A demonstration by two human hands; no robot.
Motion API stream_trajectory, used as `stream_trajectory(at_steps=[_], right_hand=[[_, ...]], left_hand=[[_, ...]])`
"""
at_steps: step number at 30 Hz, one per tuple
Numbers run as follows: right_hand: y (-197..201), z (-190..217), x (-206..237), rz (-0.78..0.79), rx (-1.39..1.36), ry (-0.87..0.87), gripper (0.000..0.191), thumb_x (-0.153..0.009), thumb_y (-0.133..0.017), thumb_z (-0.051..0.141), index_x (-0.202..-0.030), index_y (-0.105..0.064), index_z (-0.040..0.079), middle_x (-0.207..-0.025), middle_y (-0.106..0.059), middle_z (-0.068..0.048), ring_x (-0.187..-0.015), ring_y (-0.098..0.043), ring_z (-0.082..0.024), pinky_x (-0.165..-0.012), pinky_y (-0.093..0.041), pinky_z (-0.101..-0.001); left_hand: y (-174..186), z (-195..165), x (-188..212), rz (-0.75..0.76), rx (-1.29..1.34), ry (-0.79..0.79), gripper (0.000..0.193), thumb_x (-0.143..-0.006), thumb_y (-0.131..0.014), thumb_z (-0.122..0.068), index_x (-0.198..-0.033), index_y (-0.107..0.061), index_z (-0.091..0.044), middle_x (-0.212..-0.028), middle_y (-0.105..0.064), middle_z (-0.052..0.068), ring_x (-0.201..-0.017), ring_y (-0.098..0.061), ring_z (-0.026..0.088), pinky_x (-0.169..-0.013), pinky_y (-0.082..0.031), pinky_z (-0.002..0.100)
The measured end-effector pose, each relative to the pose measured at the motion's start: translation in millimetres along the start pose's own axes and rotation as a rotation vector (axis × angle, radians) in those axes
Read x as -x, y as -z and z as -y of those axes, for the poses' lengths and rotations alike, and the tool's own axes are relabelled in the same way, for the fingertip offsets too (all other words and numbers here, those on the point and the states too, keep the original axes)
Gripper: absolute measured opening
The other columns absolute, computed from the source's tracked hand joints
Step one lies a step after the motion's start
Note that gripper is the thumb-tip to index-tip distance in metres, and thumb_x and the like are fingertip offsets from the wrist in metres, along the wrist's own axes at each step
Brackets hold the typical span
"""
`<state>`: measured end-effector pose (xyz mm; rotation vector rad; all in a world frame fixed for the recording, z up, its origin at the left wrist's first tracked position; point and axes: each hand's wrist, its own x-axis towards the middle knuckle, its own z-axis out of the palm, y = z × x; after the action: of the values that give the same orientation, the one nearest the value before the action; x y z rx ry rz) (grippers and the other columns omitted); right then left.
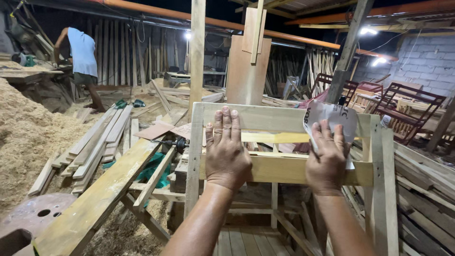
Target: The person sands a wooden bed frame with sheets of sandpaper, first rubbing the slatted base and side rails, then flipping attention to the headboard and rubbing its rails and edges by hand. They steady the frame with one hand while sanding with the other, working over different boards in turn.
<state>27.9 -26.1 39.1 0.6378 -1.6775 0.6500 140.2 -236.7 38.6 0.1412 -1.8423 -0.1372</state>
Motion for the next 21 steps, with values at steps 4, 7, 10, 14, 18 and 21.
stream_trajectory(at_steps=[4,7,10,14,18,21], right_hand=[[-21,41,11,-0.058,0.043,0.124,0.050,-0.096,-0.054,0.006,-0.146,-0.061,0.010,-0.152,-0.056,-0.016,-0.146,-0.045,-0.038,-0.126,-0.033,-0.0528],[-32,75,24,0.097,0.019,0.227,0.044,-0.095,-0.055,0.011,-0.138,-0.066,0.015,-0.148,-0.059,-0.008,-0.146,-0.045,-0.036,-0.121,-0.026,-0.0600],[-22,72,20,0.123,-0.032,0.257,0.041,-0.100,-0.058,0.019,-0.141,-0.065,0.015,-0.149,-0.057,-0.007,-0.147,-0.045,-0.035,-0.124,-0.026,-0.0606],[0,44,7,0.100,-0.009,0.157,0.055,-0.086,-0.056,0.015,-0.141,-0.063,0.014,-0.154,-0.053,-0.008,-0.147,-0.040,-0.040,-0.121,-0.021,-0.0651],[-16,62,15,0.076,0.030,0.161,0.045,-0.095,-0.057,0.014,-0.139,-0.065,0.014,-0.152,-0.054,-0.006,-0.151,-0.041,-0.038,-0.123,-0.021,-0.0658],[-36,90,29,0.110,-0.043,0.269,0.045,-0.094,-0.057,0.013,-0.138,-0.066,0.014,-0.150,-0.056,-0.007,-0.150,-0.043,-0.036,-0.123,-0.021,-0.0661]], left_hand=[[1,-1,1,0.001,-0.011,0.023,0.079,-0.086,-0.050,-0.020,-0.158,-0.029,0.004,-0.167,-0.025,0.024,-0.158,-0.017,0.035,-0.128,-0.009,0.045],[5,5,5,-0.050,0.137,0.051,0.072,-0.088,-0.051,-0.016,-0.156,-0.037,0.004,-0.165,-0.033,0.024,-0.158,-0.023,0.036,-0.129,-0.011,0.046],[9,10,6,-0.106,0.231,0.069,0.066,-0.086,-0.050,-0.012,-0.150,-0.047,0.004,-0.162,-0.039,0.025,-0.157,-0.029,0.037,-0.130,-0.015,0.046],[8,7,4,-0.156,0.242,0.064,0.059,-0.089,-0.052,-0.013,-0.145,-0.054,0.005,-0.160,-0.042,0.026,-0.155,-0.030,0.039,-0.128,-0.018,0.049],[6,4,3,-0.155,0.262,0.084,0.055,-0.093,-0.051,-0.015,-0.145,-0.054,0.005,-0.160,-0.042,0.027,-0.155,-0.030,0.040,-0.128,-0.017,0.050],[8,7,6,-0.157,0.298,0.073,0.053,-0.096,-0.050,-0.017,-0.145,-0.054,0.004,-0.160,-0.042,0.027,-0.155,-0.030,0.040,-0.128,-0.017,0.051]])
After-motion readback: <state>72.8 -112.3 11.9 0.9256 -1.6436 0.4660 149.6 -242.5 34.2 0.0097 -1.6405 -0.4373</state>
